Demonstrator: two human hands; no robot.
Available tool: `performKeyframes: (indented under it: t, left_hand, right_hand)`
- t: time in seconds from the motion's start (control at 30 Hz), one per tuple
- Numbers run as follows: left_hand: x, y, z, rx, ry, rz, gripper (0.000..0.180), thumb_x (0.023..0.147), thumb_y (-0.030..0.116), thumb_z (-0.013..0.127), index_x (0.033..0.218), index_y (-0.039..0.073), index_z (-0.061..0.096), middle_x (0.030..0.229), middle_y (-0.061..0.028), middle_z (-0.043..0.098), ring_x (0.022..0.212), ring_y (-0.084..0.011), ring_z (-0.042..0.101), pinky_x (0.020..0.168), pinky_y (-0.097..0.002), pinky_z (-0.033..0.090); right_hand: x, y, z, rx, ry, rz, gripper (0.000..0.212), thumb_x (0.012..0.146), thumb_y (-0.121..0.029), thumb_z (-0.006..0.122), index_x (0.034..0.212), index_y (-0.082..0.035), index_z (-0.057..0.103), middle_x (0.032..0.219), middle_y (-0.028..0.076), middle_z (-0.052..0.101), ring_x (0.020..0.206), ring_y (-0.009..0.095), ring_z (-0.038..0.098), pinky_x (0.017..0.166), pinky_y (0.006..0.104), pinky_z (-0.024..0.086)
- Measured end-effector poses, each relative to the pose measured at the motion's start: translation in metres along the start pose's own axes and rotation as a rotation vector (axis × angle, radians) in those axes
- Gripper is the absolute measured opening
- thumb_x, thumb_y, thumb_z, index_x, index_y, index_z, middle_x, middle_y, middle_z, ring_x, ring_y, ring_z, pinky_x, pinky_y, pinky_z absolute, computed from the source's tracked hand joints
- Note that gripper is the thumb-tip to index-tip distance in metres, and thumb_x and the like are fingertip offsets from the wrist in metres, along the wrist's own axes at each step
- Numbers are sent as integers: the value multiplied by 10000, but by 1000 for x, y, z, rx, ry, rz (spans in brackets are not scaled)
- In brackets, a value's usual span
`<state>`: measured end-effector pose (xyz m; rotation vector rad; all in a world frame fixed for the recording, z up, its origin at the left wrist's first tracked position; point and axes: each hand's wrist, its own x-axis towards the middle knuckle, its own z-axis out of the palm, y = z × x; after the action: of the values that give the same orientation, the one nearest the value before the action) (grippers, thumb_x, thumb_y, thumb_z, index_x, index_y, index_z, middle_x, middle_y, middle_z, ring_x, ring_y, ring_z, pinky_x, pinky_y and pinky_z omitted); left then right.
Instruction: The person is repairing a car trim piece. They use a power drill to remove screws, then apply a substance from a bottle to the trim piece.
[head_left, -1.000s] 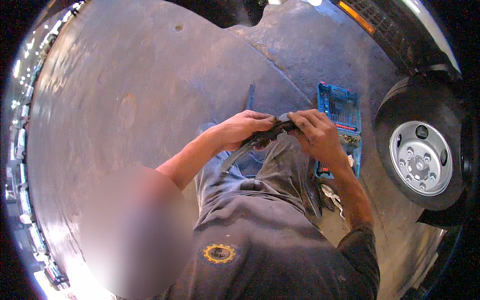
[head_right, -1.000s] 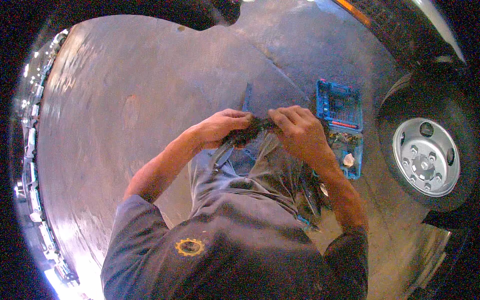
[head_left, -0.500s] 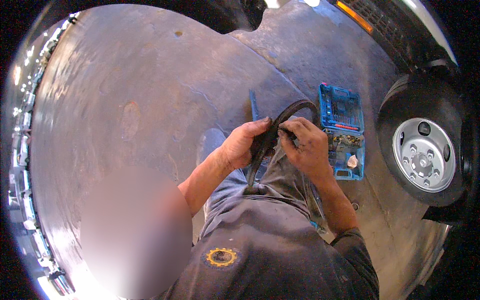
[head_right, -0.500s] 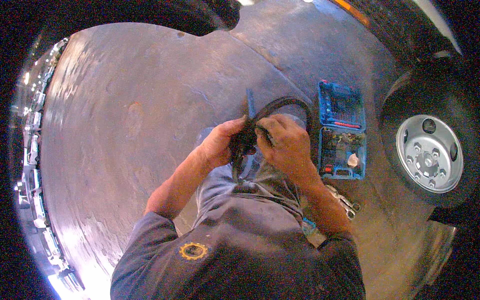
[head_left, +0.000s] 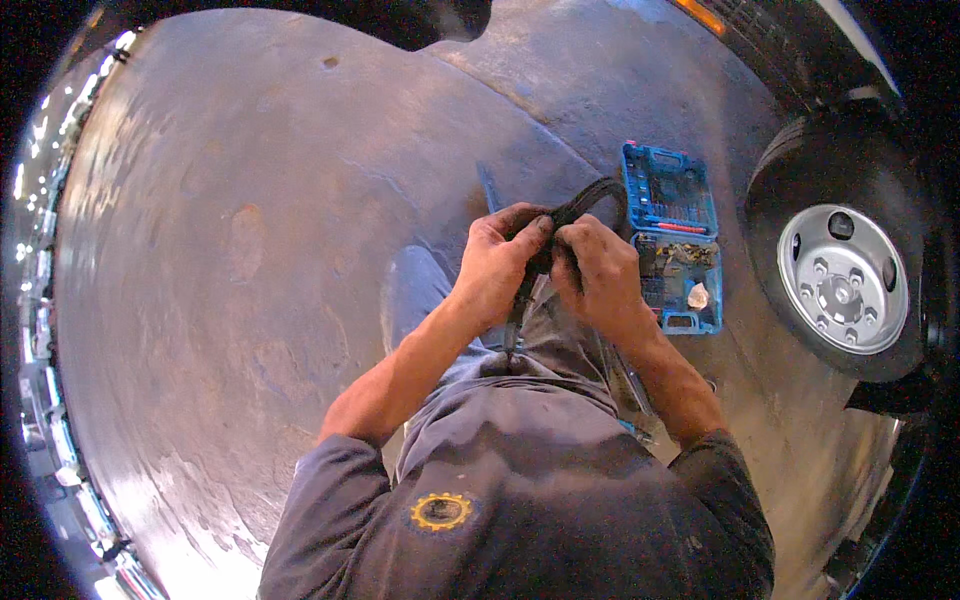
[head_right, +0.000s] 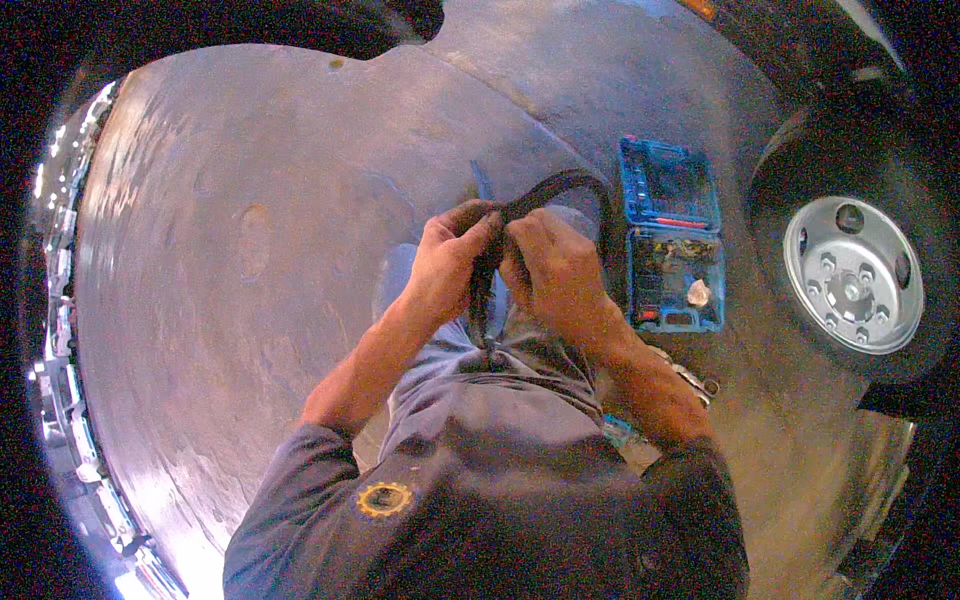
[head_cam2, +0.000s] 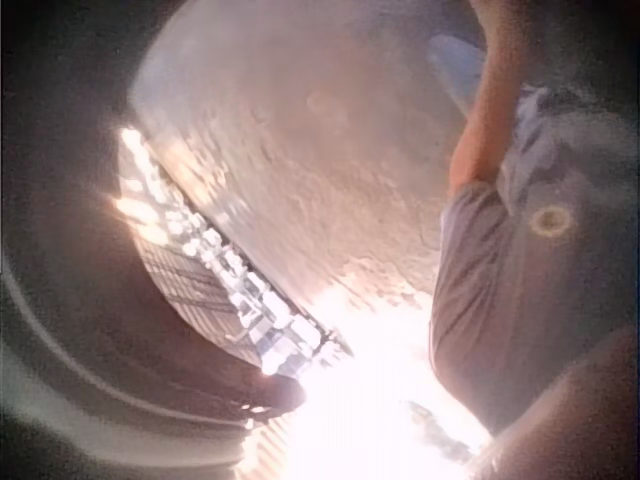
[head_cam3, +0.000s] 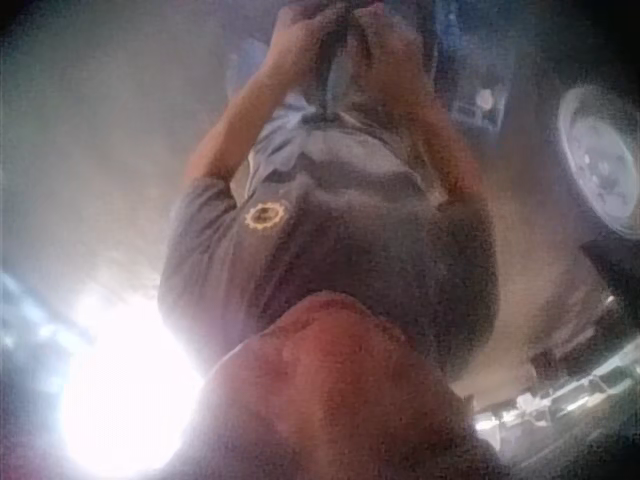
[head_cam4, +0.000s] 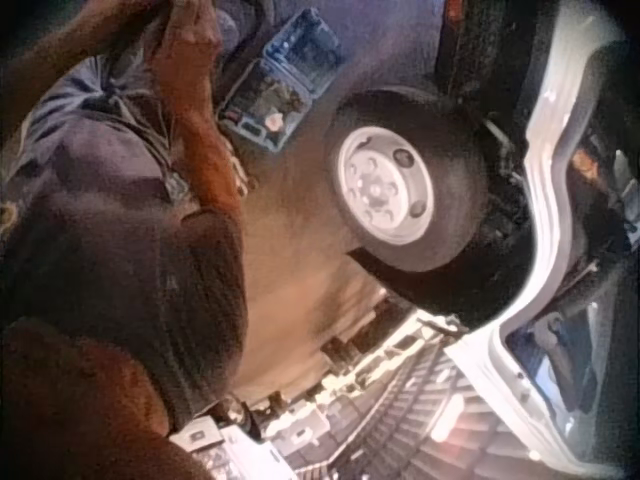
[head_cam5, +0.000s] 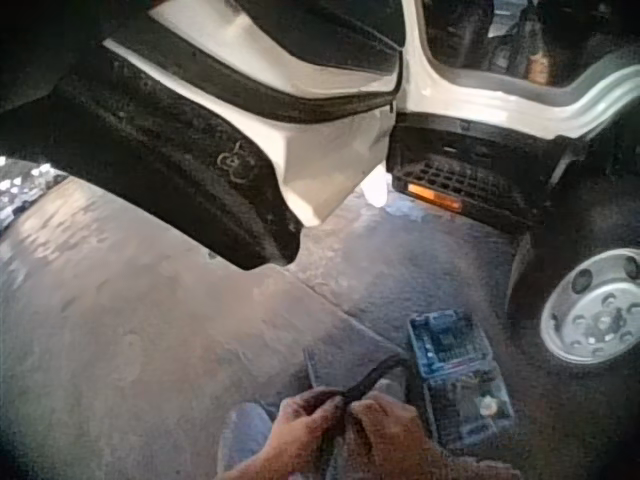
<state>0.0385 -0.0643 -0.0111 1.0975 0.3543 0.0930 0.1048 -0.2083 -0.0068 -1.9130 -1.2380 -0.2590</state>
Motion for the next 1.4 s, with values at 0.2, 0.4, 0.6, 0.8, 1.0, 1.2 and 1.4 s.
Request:
performKeyframes:
  t: [0.2, 0.4, 0.6, 0.8, 1.0, 1.2, 1.4]
  left_hand:
    - [26, 20, -26, 8, -189, -286, 260, 960, 190, 583, 1093, -27, 633, 832, -35, 633, 682, -125, 584, 614, -267, 496]
    - [27, 77, -31, 198, -333, -274, 330, 897, 261, 618, 1081, -13, 624, 842, -56, 640, 678, -144, 590, 607, -278, 481]
    - [11, 120, -37, 600, -351, 117, 374, 858, 176, 642, 1163, -40, 624, 845, -28, 643, 696, -102, 558, 623, -253, 461]
    - [-9, 132, -21, 793, -261, 290, 313, 900, 134, 628, 1153, -51, 626, 847, -76, 649, 734, -127, 539, 667, -296, 461]
    - [-8, 112, -20, 942, -193, 568, 229, 930, 171, 574, 1035, -20, 646, 782, -128, 614, 720, -179, 553, 688, -348, 466]
    - [16, 83, -19, 1077, -87, 519, 228, 926, 196, 568, 960, -23, 621, 767, -170, 618, 762, -247, 622, 702, -374, 474]
    - [0, 89, -25, 794, -68, 647, 193, 853, 90, 631, 1012, -20, 625, 933, -170, 633, 859, -281, 634, 759, -356, 495]
  right_hand:
    - [15, 19, -17, -166, 48, 8, 405, 738, -128, 741, 1113, -55, 604, 984, 141, 637, 912, 345, 623, 753, 412, 517]
    - [61, 28, -44, -274, -60, -290, 353, 742, -150, 738, 1079, -72, 664, 1016, 103, 667, 980, 302, 619, 807, 388, 515]
    - [92, 21, -46, -251, -103, -300, 351, 762, -212, 706, 1092, -107, 653, 891, 97, 634, 844, 306, 621, 734, 410, 518]
    - [100, 4, -54, -253, -74, -305, 327, 745, -189, 736, 1048, -84, 672, 814, 86, 617, 750, 289, 607, 658, 391, 505]
    - [97, -5, -58, -226, -14, -344, 317, 741, -145, 732, 1037, -47, 674, 811, 98, 617, 736, 290, 608, 657, 385, 502]
    - [84, 9, -46, -311, -47, -283, 316, 778, -189, 694, 1071, -78, 657, 905, 130, 644, 816, 333, 640, 715, 437, 532]
    - [86, 16, -62, -205, -86, -131, 306, 785, -133, 712, 1081, -66, 679, 850, 121, 652, 746, 311, 637, 662, 384, 512]
